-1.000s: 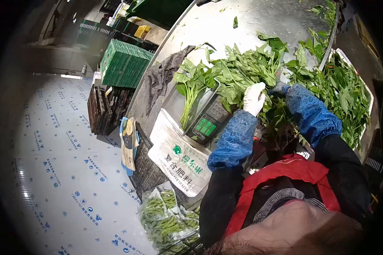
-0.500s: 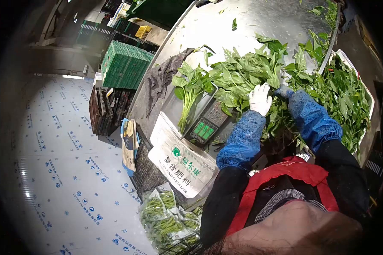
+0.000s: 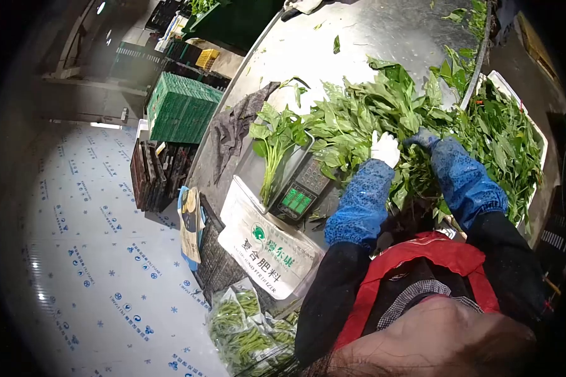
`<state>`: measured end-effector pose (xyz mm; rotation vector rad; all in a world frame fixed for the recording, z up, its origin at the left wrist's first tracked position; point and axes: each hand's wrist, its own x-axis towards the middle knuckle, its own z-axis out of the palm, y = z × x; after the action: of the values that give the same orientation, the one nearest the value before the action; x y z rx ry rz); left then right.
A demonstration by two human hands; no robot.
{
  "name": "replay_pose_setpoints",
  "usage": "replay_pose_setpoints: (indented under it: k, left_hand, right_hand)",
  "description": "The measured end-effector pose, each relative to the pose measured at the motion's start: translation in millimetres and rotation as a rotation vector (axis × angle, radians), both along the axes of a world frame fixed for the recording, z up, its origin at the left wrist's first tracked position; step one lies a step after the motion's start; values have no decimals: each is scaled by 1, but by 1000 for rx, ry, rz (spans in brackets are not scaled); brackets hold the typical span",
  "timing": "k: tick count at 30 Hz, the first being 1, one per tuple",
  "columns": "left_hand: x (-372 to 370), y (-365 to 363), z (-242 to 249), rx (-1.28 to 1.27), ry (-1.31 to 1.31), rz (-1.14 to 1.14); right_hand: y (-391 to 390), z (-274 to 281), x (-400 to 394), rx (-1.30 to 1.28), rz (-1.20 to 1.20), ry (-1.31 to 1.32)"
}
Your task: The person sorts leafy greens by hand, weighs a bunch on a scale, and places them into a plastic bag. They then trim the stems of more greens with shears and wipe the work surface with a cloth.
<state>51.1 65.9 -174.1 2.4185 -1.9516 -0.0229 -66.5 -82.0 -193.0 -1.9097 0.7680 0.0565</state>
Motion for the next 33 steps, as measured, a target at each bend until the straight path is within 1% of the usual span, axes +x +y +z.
replay_pose_setpoints:
  k: [1, 2, 4, 5, 6, 7, 8, 9, 10, 11, 12, 13, 15, 16, 17, 18, 20, 21, 22, 24, 26, 27, 29, 30, 32, 33]
  left_hand:
    - [1, 1, 1, -72, -24, -18]
    - [2, 1, 2, 10, 7, -12]
    - [1, -1, 16, 192, 38, 12]
    - [1, -2, 15, 159, 63, 11]
    - [5, 0, 7, 127, 89, 11]
    - [8, 1, 0, 58, 11, -31]
    - [10, -2, -7, 86, 94, -29]
    - [7, -3, 11, 117, 177, -31]
    - [0, -3, 28, 57, 358, -5]
    - [-1, -4, 44, 115, 392, 7]
    - [-1, -7, 46, 175, 423, 21]
    - [-1, -11, 45, 33, 559, 44]
    - [-6, -30, 40, -82, 1288, 36]
    - [-7, -40, 33, -120, 1629, 44]
    - [0, -50, 29, -10, 1840, -13]
    - [-15, -48, 50, -101, 1987, -169]
    - [-46, -44, 97, -211, 2311, -539]
    - [-47, -44, 96, -208, 2310, -538]
    - [-47, -46, 94, -249, 2359, -441]
    - [-47, -50, 90, -329, 2448, -238]
    - [-47, -54, 86, -415, 2521, -23]
    - [-43, -56, 88, -392, 2429, 52]
    - [-33, -83, 52, -434, 2474, 181]
    - [-43, -81, 73, -425, 2507, 311]
    - [-55, -66, 111, -398, 2491, 348]
    - [-63, -63, 123, -399, 2531, 368]
  right_hand:
    - [1, 11, -1, -27, -14, -42]
    - [-14, -14, -2, 134, -34, -256]
    - [-27, 33, -25, -109, 150, -368]
    - [-36, 45, -39, -95, 142, -329]
    - [-43, 56, -52, -139, 123, -268]
    - [-44, 75, -66, -181, 103, -206]
    - [-46, 96, -84, -141, 71, -196]
    - [-48, 104, -100, -145, 38, -224]
    - [-50, 108, -116, -148, 4, -251]
    - [-47, 117, -128, -139, -54, -232]
    - [-45, 113, -138, -176, -64, -346]
    - [-43, 109, -145, -216, -71, -461]
    - [-40, 105, -156, -43, -67, -494]
    - [-37, 101, -159, 223, -90, -556]
    - [-35, 97, -160, 408, -101, -576]
    - [-30, 97, -161, 591, -124, -587]
    - [-16, 105, -157, 161, 135, -480]
    - [-9, 107, -155, -56, 240, -446]
    - [-7, 102, -152, 300, 246, -392]
    - [-1, 85, -148, 21, 307, -528]
    - [-6, 72, -147, -210, 336, -495]
    - [-4, 81, -146, -208, 339, -497]
    - [1, 111, -144, -173, 405, -359]
    - [2, 121, -144, -163, 429, -313]
    - [1, 129, -146, -81, 364, -373]
    - [0, 150, -152, 70, 269, -269]
